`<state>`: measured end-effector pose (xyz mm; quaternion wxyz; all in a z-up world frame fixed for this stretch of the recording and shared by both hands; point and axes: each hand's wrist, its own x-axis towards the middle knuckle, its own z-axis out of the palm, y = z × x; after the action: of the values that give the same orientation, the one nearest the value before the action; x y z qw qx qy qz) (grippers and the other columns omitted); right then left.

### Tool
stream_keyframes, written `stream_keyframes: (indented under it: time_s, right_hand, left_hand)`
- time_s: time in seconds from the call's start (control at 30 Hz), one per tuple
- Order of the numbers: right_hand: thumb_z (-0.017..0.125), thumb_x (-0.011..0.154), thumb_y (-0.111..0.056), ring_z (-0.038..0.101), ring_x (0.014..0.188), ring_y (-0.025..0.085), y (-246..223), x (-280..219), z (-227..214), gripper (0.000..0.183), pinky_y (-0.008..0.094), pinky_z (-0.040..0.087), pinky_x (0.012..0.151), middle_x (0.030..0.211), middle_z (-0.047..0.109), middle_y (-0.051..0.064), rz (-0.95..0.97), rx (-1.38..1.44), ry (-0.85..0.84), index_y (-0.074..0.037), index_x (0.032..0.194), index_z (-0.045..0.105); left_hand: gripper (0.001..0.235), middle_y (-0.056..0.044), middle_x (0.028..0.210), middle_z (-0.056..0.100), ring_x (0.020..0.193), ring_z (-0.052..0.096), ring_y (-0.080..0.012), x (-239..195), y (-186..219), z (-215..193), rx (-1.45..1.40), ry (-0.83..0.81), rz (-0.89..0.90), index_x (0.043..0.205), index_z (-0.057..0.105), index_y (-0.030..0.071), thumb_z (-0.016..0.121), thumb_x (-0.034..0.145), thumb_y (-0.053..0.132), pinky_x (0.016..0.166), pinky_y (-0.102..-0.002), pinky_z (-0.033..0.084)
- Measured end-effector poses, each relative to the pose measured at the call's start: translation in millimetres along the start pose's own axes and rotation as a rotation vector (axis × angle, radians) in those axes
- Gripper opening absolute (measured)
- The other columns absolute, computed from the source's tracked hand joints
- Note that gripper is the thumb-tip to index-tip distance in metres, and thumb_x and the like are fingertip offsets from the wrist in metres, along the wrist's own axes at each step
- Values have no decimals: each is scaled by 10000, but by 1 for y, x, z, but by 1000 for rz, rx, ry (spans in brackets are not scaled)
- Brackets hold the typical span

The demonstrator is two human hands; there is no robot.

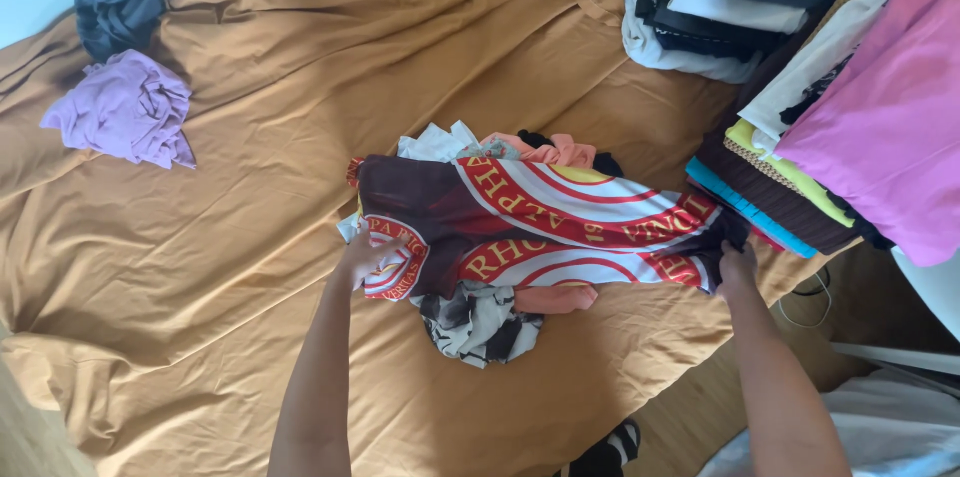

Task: Folding and stacking various items of clothing on a bed.

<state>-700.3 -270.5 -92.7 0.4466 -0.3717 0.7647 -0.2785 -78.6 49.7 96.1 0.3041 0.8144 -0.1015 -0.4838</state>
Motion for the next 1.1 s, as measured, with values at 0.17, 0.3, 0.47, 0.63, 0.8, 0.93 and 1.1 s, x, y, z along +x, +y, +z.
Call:
stream_keyframes:
  time_s: [0.17,0.3,0.47,0.63,0.8,0.93,1.1]
  right_hand:
    - [711,919,-152,703,834,251,-34,-34,-5,297,387,590,753,983,647,110,145,200,-186,-181,1197,610]
    - [940,749,-298,651,853,211,-88,-103,15,517,349,529,748,988,667,91,-163,35,-163,-169,1170,670]
    - [800,796,-218,628,1048,419,-167,-181,90,450,507,479,908,1043,641,267,-461,-128,-127,-29,1161,617]
    - [719,850,-280,626,1224,376,-249,-336,157,579,495,476,1049,1261,674,211,-493,-258,-577,-143,1394,577]
    - [802,868,-280,612,1254,269,-240,-415,188,561,398,467,1073,1320,678,159,-520,-96,-1260,-51,1356,646]
    - [689,927,-300,655,1140,219,-208,-365,200,374,362,528,940,1189,713,24,-943,-236,-895,-237,1295,701]
    - [719,829,-386,461,1372,446,-147,-283,216,730,541,327,1154,1405,505,245,-1002,-604,-266,-155,1476,471]
  left_hand:
    - [352,-190,1002,723,1049,670,-417,72,-78,6,226,235,173,1082,759,164,666,928,466,944,-513,511]
    - [429,-245,1092,717,1087,666,-456,80,-72,15,293,555,247,1317,586,41,602,1011,342,962,-544,499]
    - [477,-266,1168,630,1143,590,-470,0,22,64,315,626,735,1316,597,36,741,887,186,1057,-522,400]
    - [510,-201,1216,678,1085,692,-315,-35,74,96,-522,-318,373,1344,619,133,672,986,492,897,-482,592]
    - [233,-113,957,704,886,668,-260,0,49,80,-506,-61,266,1111,722,123,756,892,195,770,-416,562]
    - [247,-90,928,732,836,727,-228,-2,48,34,-650,-133,240,1192,710,116,687,950,162,729,-366,614]
    - [309,-72,1013,726,906,690,-207,-24,39,-23,-509,109,230,1251,705,150,680,963,261,798,-343,583]
